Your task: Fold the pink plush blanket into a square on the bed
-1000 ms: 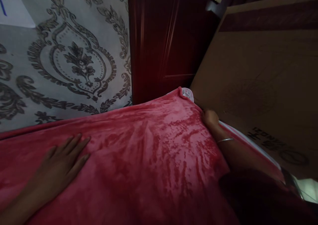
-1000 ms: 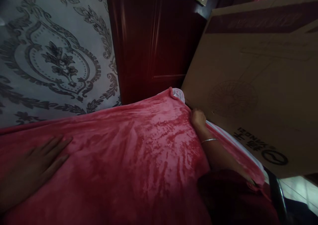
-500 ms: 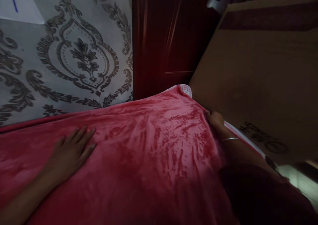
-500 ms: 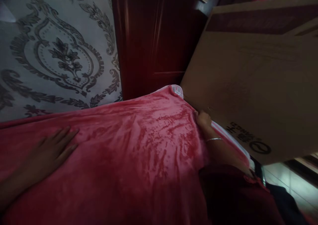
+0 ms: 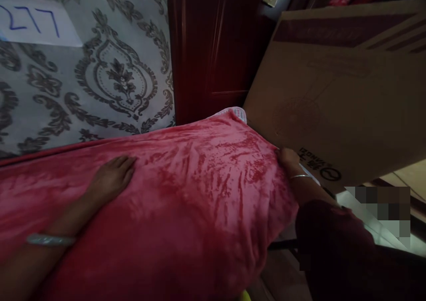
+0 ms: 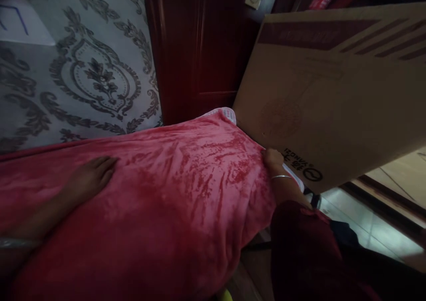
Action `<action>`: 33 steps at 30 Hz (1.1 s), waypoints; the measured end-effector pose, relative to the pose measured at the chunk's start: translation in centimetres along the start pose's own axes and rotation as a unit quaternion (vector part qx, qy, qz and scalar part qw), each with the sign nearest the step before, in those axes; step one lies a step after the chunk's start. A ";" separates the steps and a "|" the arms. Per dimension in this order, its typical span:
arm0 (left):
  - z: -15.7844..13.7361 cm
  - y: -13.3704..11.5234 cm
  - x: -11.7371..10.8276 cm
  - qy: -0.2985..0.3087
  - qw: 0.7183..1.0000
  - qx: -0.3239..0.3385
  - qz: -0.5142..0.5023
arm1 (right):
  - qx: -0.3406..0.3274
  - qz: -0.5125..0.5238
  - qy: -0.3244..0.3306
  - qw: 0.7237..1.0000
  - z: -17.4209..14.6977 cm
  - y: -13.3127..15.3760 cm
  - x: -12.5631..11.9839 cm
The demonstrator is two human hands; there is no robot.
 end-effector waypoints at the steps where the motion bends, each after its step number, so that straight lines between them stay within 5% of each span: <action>1: -0.4 -0.7 -0.1 0.003 1.000 0.011 -0.008 | -0.002 -0.001 0.010 1.000 -0.2 -0.1 0.1; 6: -5.0 -8.0 1.0 0.050 0.990 0.103 -0.076 | -0.003 0.004 0.053 0.999 -2.3 -2.9 0.5; 11: -12.2 -17.4 2.3 0.109 0.946 0.263 -0.156 | -0.020 -0.011 0.047 0.999 -5.3 -6.3 0.7; 16: -16.6 -23.4 4.2 0.165 0.924 0.314 -0.145 | 0.034 -0.004 0.012 0.999 -6.8 -8.2 0.1; 22: -16.9 -25.8 6.9 0.159 0.928 0.328 -0.077 | 0.059 0.054 0.015 0.997 -6.9 -9.1 -0.1; 33: -16.7 -26.0 4.2 0.086 0.926 0.361 -0.063 | 0.057 0.034 -0.033 0.997 -8.4 -10.5 0.6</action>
Point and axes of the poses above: each hand's wrist, its own z-axis towards the middle knuckle, its own x-axis out of the palm, y = z × x, the point moved 2 cm from there along z, towards the middle knuckle, and after that the axes turned 10 degrees about -z, right-handed, at the moved point
